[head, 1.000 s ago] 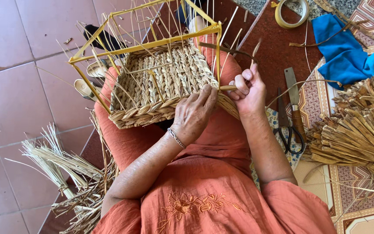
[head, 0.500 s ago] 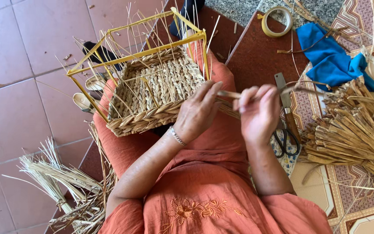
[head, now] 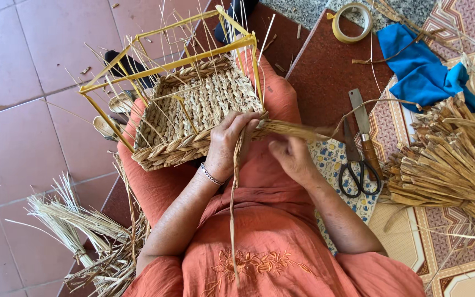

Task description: The person weaves dried palm leaves into a rectangular basket frame held on their lap. They interlace the leaves through vertical stakes, occasionally using scissors to trim excess material and a knife to split or adjust strands.

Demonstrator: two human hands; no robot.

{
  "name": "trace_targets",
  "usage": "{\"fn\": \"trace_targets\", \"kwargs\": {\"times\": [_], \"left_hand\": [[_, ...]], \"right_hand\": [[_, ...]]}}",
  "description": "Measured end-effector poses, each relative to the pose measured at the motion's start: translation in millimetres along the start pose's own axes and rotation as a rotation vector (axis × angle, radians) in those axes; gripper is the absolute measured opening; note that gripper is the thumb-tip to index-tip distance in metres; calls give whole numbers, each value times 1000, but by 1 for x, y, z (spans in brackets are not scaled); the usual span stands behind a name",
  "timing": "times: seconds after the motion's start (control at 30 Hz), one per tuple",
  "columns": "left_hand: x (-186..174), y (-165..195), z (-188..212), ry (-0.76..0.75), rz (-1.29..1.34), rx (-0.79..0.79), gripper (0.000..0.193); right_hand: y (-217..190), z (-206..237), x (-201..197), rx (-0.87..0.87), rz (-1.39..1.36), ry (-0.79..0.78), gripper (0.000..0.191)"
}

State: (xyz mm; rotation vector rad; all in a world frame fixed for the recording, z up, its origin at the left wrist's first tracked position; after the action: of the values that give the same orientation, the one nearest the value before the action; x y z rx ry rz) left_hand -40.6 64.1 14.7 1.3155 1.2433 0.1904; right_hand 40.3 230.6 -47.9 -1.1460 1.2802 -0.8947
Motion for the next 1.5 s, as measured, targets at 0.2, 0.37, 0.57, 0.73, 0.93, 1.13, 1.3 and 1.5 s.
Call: {"fn": "trace_targets", "kwargs": {"times": [0.2,0.37,0.57,0.73,0.93,1.13,1.3,1.5], "left_hand": [[-1,-2,0,41,26,8,8],[0,-5,7,55,30,17,10],[4,-7,9,24,-25,79,14],[4,9,14,-175,-271,228,38],[-19,8,2,-209,-87,75,39],[-5,-11,-27,-11,-14,-17,43],[10,-26,-37,-18,3,-108,48],[20,-36,-54,-17,43,-201,52]], "right_hand": [[-3,-32,-20,-92,161,237,31],[19,-58,-37,-19,37,247,34],[8,-73,-36,-186,222,243,21],[-15,-85,-33,-413,367,157,5],[14,-87,-24,-110,-327,226,19],[23,-62,-4,-37,-412,261,27],[30,-58,-10,40,-504,148,31],[40,-74,-26,80,-317,-9,38]]}}
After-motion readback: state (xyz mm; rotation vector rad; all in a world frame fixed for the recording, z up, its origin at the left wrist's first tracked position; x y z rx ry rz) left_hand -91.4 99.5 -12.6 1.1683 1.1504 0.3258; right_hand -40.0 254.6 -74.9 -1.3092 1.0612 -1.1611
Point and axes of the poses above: each hand's wrist, its own z-axis away from the middle knuckle, its own x-axis out of the palm, y = z × x, the point moved 4 cm from there along -z, towards the middle knuckle, and after that the axes turned 13 degrees about -y, right-handed, at the moved point
